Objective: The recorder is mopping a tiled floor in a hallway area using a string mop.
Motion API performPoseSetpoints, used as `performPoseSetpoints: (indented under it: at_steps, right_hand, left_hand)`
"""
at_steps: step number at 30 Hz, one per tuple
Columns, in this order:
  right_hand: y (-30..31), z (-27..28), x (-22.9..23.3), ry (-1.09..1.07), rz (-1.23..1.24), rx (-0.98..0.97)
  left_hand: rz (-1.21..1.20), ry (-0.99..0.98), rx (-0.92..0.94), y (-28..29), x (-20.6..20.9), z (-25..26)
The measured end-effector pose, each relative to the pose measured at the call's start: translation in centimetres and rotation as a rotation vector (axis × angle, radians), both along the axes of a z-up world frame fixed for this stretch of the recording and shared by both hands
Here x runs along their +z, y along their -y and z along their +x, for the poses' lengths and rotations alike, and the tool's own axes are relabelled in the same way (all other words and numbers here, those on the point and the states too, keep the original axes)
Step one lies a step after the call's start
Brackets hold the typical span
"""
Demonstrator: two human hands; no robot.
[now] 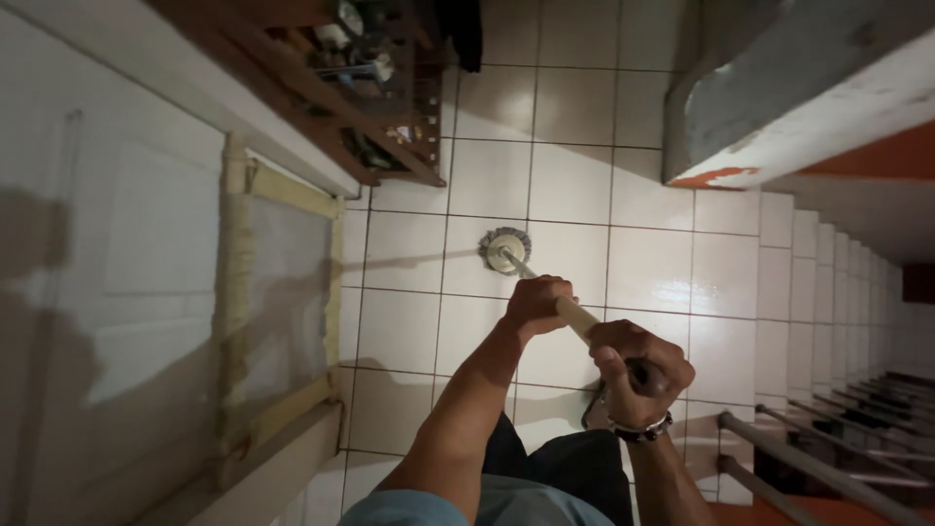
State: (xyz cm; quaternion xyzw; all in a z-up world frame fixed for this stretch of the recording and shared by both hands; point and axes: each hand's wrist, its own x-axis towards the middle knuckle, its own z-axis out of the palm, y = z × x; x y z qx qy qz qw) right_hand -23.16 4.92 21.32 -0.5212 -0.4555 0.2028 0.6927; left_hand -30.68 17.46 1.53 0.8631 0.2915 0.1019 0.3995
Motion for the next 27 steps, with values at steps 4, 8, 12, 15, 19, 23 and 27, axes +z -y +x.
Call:
performPoseSetpoints:
  at_steps: [4, 8, 12, 15, 19, 23, 27]
  right_hand:
    - [-1.2, -1.7, -0.6, -0.021, -0.016, 0.045]
    - [-2.8, -3.6, -1.2, -0.06, 0.001, 0.101]
    - [-3.8, -5.1, -1.6, -0.063, 0.005, 0.17]
    - [-4.8, -6.3, -1.9, -0.07, 0.008, 0.229]
    - [-6.1, -7.3, -1.9, -0.062, 0.026, 0.268]
    - [-6.5, -8.5, -3.1, -0.1, -0.011, 0.306]
    - [-6.9, -10.5, -5.3, -0.144, -0.018, 0.377]
  left_hand:
    - [-0.007, -0.035, 0.032, -1.6, 0.1, -2.8]
    - [0.012, -0.075, 0.075, -2.8, -0.7, -5.8]
    - [0.057, -0.185, 0.081, -4.1, -1.3, -8.4]
    - [0.04, -0.114, 0.159, -4.6, -1.2, -10.2]
    - [-0.005, -0.262, 0.142, -5.8, -1.5, -11.7]
    - [0.031, -0.281, 0.175, -6.5, -3.5, -14.3]
    - [0.015, -0.292, 0.248, -7.1, -4.8, -18.2]
